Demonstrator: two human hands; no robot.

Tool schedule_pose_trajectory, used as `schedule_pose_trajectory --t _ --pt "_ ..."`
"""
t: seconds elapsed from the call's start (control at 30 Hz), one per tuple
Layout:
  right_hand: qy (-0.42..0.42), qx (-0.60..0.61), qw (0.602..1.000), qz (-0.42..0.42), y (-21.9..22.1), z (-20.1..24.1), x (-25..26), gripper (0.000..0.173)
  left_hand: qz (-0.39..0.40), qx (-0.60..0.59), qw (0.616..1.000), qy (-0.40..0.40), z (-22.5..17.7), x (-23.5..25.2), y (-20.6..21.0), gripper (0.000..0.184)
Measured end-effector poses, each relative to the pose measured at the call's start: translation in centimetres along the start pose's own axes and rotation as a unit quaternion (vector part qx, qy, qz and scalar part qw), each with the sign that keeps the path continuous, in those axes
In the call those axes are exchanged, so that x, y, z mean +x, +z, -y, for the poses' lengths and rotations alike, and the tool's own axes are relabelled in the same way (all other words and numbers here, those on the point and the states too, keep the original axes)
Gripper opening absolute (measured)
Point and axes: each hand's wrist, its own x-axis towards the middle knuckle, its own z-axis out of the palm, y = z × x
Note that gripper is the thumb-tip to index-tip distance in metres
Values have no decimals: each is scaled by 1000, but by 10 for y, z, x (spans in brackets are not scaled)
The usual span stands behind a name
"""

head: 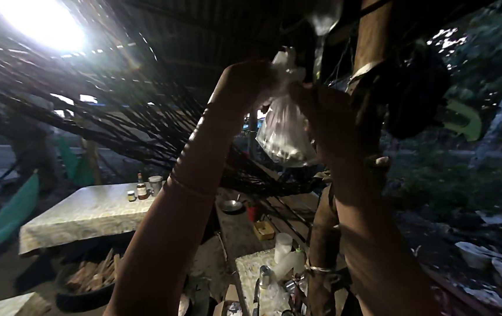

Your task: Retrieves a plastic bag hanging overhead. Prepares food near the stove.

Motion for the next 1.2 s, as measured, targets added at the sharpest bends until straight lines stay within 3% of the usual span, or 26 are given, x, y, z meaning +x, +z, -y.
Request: schedule_pose_trajectory --t 0.1,0.2,0.3,0.37,0.47,0.53,0.63,0.77,0.93,1.1,1.2 --pt "45 118 990 -63 0 10 13 31 -15 -80 997 0 1 -3 2 19" --pt "61 214 973 -56 -7 18 21 30 -25 -52 998 7 -1 -5 4 21" --pt "54 113 992 -33 -11 21 25 15 -17 -21 999 17 -2 -5 6 22" --pt "41 48 998 -28 -12 18 24 15 -14 -2 1000 18 -3 -5 7 23" --pt "54 50 996 -59 -10 16 26 10 -18 37 999 12 -6 -4 9 22" --pt "70 52 994 -60 -9 16 27 18 -25 47 999 11 -5 -3 9 22" --pt "38 58 997 -42 -11 14 27 16 -24 52 998 6 -4 -1 12 23" --pt "31 -2 999 -30 -12 16 20 14 -27 55 998 8 -3 0 11 24" --pt "50 -60 997 -6 -22 13 4 24 -36 42 998 19 -2 -3 9 26" --pt "37 22 999 -12 -28 6 -1 18 -43 17 999 13 -5 -5 10 23" --pt "23 -11 1000 13 -33 17 -20 19 -44 -12 999 19 -4 -5 9 22"
